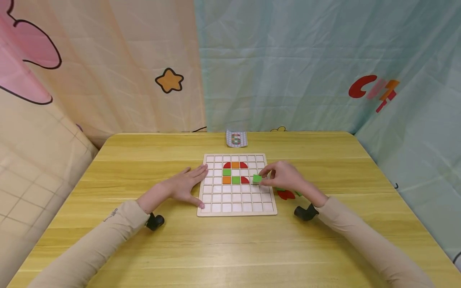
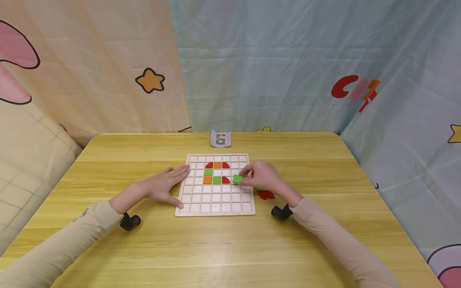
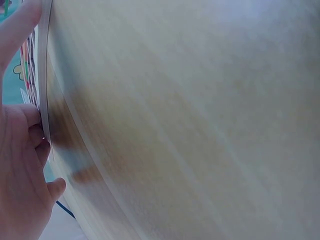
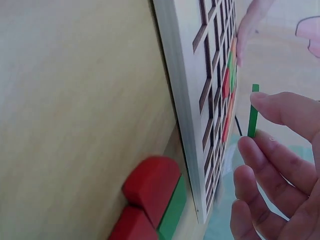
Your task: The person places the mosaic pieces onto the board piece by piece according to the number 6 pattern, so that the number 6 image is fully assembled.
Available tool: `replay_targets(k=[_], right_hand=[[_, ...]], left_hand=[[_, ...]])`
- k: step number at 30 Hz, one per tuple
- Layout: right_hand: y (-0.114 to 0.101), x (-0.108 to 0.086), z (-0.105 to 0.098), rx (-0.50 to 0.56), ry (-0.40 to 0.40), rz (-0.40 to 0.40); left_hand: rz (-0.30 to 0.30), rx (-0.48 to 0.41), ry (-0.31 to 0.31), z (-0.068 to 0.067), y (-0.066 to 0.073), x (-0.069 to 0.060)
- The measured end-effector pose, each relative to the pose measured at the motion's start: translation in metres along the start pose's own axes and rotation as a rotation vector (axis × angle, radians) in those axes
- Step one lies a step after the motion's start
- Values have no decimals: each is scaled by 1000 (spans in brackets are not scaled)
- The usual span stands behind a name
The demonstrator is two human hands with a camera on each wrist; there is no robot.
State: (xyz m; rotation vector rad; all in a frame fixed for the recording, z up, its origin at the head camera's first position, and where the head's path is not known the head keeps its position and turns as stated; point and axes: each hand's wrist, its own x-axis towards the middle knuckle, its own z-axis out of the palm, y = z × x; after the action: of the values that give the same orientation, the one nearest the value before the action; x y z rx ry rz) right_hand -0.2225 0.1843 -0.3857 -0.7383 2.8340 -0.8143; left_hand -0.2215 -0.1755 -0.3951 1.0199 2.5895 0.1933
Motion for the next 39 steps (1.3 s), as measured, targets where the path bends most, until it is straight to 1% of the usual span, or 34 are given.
replay_targets(k=[3,5,12,15,19,27,33,39], right_hand=[[-2,2,3,-17,-7,-21],[-3,3,4,-26,-14,-32],[-8,5,9,-16,-37,-44],[-12,7,11,-28,-54,-45],[-17,10,14,-51,-71,-44],[-24,12,19,-66,-91,-76],[-27,14,23,-65,-115,-39],[-27,14,25,-51,-112,-5]], left_hand=[[-6,8,-7,-1,0,0],[1,3,-1,-1,0,0],[-1,5,-5,0,-1,2],[4,4,2,2,-2,3],[-1,6,-4,2,-2,3],[5,8,1,1,-2,3],[2,2,-3,2,-2,2],[5,2,7,1,-2,1]])
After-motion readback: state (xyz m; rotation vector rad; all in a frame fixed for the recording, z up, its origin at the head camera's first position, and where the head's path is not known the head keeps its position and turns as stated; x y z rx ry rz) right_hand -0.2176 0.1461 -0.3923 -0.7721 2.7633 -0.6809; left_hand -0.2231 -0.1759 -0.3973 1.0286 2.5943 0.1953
